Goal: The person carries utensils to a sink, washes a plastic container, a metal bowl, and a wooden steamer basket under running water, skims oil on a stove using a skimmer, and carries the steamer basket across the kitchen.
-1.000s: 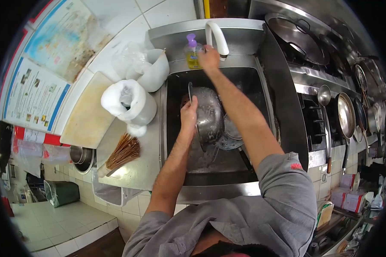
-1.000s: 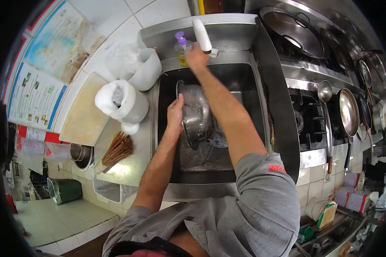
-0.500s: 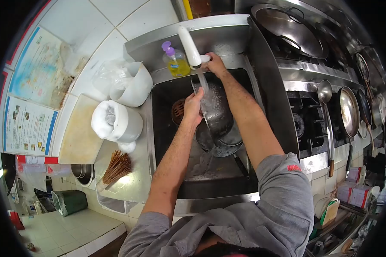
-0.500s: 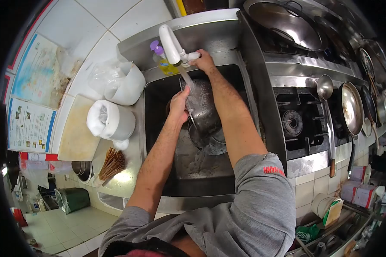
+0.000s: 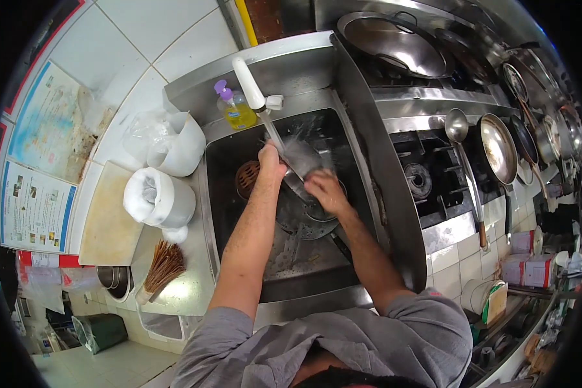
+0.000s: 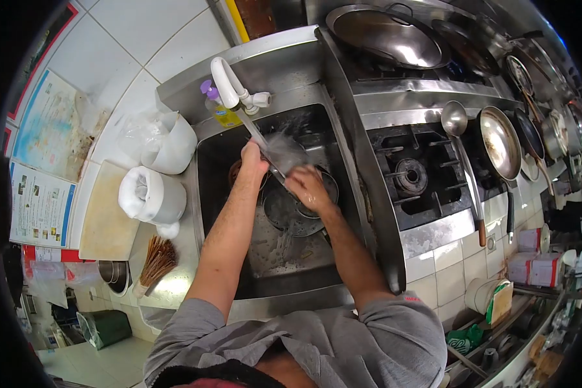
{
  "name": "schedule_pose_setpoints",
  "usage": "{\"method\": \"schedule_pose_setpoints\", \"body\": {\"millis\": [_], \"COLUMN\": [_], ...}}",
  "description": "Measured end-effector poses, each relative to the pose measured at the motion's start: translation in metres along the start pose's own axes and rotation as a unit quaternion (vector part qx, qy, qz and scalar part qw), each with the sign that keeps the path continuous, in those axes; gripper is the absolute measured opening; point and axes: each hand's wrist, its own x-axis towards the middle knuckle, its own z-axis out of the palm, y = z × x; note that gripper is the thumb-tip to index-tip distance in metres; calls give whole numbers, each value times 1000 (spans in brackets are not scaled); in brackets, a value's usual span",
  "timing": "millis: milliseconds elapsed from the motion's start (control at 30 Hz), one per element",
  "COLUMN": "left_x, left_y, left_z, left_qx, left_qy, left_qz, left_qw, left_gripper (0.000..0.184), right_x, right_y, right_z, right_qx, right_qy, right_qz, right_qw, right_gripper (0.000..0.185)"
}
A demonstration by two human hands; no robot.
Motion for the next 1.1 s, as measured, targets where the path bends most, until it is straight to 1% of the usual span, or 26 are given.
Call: {"method": "schedule_pose_setpoints", "body": {"millis": [33,100,133,167,200,267,300,333,400,467,533,567,600,633,667,700,733,767,800,867,900,933,1000,1033,1067,1100], "left_x": [-7,-7,-6,-9,-10,-19,-10,-1,11,16,21,19,18,19,16,14,11,8,12,20,19,18,15,13,3,-5], "left_y": [1,-10,-14,-15,-11,-1,-2,-5,-11,-21,-29,-30,-31,-31,-30,-30,-29,-29,-29,-33,-35,-37,-41,-43,-39,-33], "left_z": [2,8,13,16,17,19,12,6,-2,-11,-18,-18,-18,-16,-13,-10,-7,-5,-7,-10,-9,-7,-5,-4,-5,-7], "left_qx": [23,34,44,55,53,131,105,112,137,159,181,126,71,39,41,80,119,177,178,269,289,289,231,329,330,340], "left_qy": [1,-16,-32,-92,-97,-80,-58,-29,-26,-25,-22,2,26,8,11,-14,-40,-78,-77,12,61,61,9,-8,-4,-68], "left_qz": [5,-9,-21,-58,-57,-84,-61,-12,-16,-34,-54,-59,-63,-53,-52,-26,0,2,4,-24,-16,-17,-28,-16,-17,-55], "left_qw": [1000,999,998,993,992,985,991,993,990,986,982,990,995,998,998,996,992,981,981,963,955,955,973,944,944,936], "left_gripper": [19,18,20,29,29,37,40,36,30,25,21,15,11,22,22,28,34,33,33,27,26,26,24,27,27,26], "right_x": [-11,-26,-28,-23,-17,-13,-9,-5,3,8,6,5,4,1,-3,-7,-11,-14,-16,-22,-23,-19,-11,-5,0,7], "right_y": [-6,-15,-12,-11,-10,-7,-4,-1,5,5,14,16,17,18,20,24,29,36,42,46,43,42,33,31,38,47], "right_z": [2,11,13,12,10,4,-1,-5,-9,-11,-10,-11,-13,-13,-11,-8,-3,3,14,41,50,56,63,61,58,53], "right_qx": [-4,-158,-162,-180,-196,-198,-212,-224,-205,-102,-47,7,8,103,198,201,261,318,320,443,409,409,380,330,332,265], "right_qy": [3,75,76,113,151,166,159,152,168,116,118,117,117,115,111,110,124,138,137,178,171,172,175,177,175,184], "right_qz": [0,107,106,104,101,82,123,162,158,259,274,288,288,309,328,329,346,360,359,317,341,341,250,249,252,238], "right_qw": [1000,979,978,972,964,963,956,949,951,953,953,950,950,938,917,916,893,866,866,820,829,829,873,893,892,916], "right_gripper": [15,14,14,14,14,14,16,18,17,22,22,24,24,25,27,27,31,34,34,40,42,42,40,34,34,30]}}
